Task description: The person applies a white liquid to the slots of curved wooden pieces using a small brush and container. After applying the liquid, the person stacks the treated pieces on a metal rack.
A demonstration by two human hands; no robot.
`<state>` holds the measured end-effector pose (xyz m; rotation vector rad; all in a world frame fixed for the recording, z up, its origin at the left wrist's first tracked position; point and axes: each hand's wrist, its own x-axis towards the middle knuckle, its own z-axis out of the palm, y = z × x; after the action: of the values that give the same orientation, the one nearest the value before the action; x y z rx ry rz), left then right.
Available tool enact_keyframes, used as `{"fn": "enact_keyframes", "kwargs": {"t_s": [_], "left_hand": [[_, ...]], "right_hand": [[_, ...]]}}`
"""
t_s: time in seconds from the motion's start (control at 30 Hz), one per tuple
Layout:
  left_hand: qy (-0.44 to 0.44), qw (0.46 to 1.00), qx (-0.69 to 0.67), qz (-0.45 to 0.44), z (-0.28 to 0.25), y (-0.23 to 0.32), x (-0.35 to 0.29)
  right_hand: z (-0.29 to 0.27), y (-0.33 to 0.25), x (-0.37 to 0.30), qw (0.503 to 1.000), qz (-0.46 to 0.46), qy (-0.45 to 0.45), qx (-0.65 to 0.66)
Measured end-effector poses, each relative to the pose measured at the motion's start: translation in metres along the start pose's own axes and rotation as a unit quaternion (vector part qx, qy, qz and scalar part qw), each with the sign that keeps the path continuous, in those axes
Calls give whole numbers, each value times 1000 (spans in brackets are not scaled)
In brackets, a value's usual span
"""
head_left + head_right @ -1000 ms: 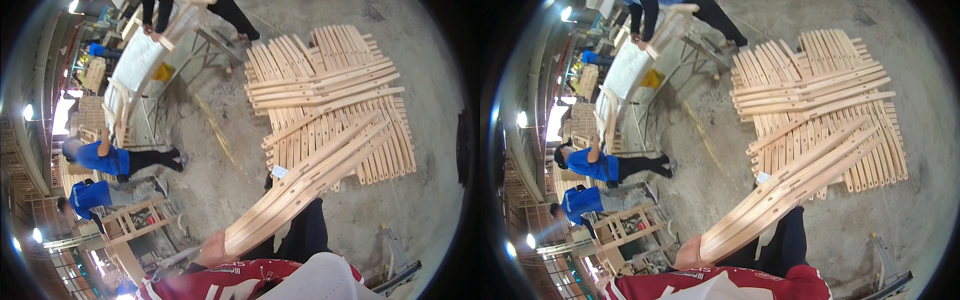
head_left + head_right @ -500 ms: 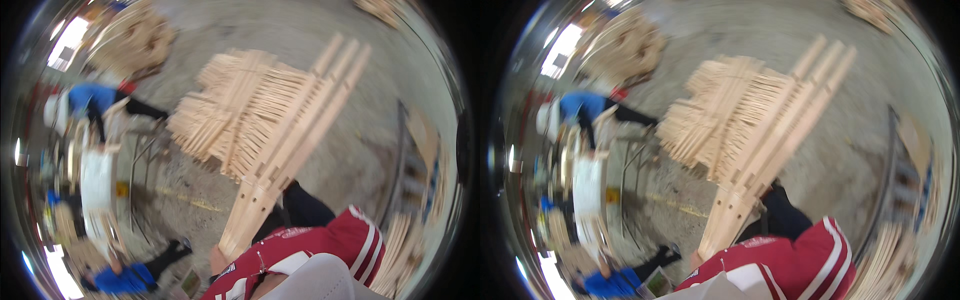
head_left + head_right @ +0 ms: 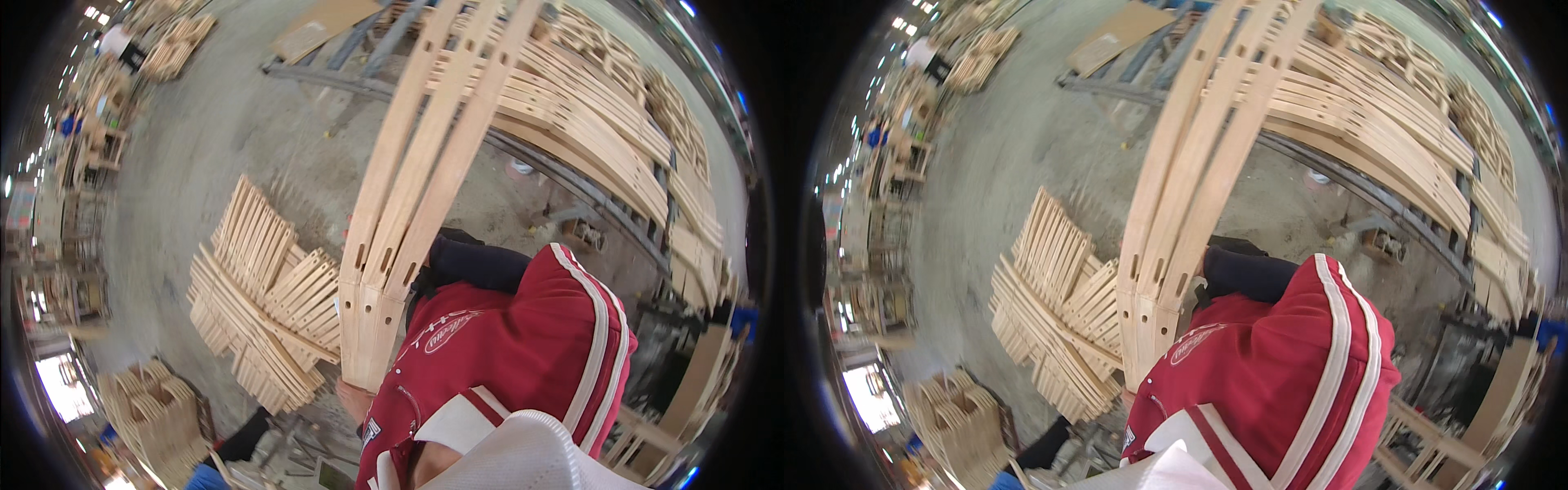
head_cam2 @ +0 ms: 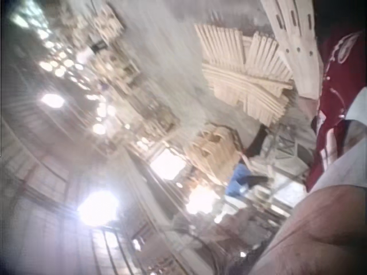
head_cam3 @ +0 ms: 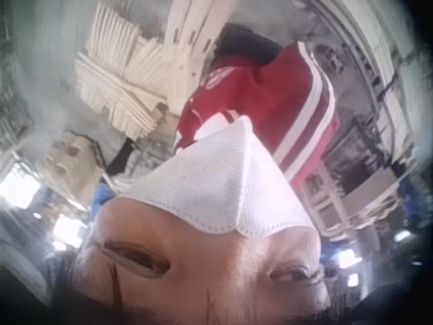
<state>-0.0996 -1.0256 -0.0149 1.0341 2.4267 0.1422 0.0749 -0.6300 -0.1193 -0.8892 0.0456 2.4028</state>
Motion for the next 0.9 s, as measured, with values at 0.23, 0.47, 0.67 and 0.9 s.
{"fn": "enact_keyframes", "kwargs": {"t_s": [0.23,0.47,0.67,0.9], "left_hand": [[-53,948,174,261,-100,103,131],[-126,884,239,381,-115,313,245],[-137,826,241,491,-88,494,310],[-160,782,283,532,-73,663,347]], "right_hand": [[-70,-88,-66,977,-165,46,125],[-134,-202,-118,918,-307,90,236],[-176,-314,-130,851,-419,113,295],[-197,-393,-145,791,-516,137,299]]}}
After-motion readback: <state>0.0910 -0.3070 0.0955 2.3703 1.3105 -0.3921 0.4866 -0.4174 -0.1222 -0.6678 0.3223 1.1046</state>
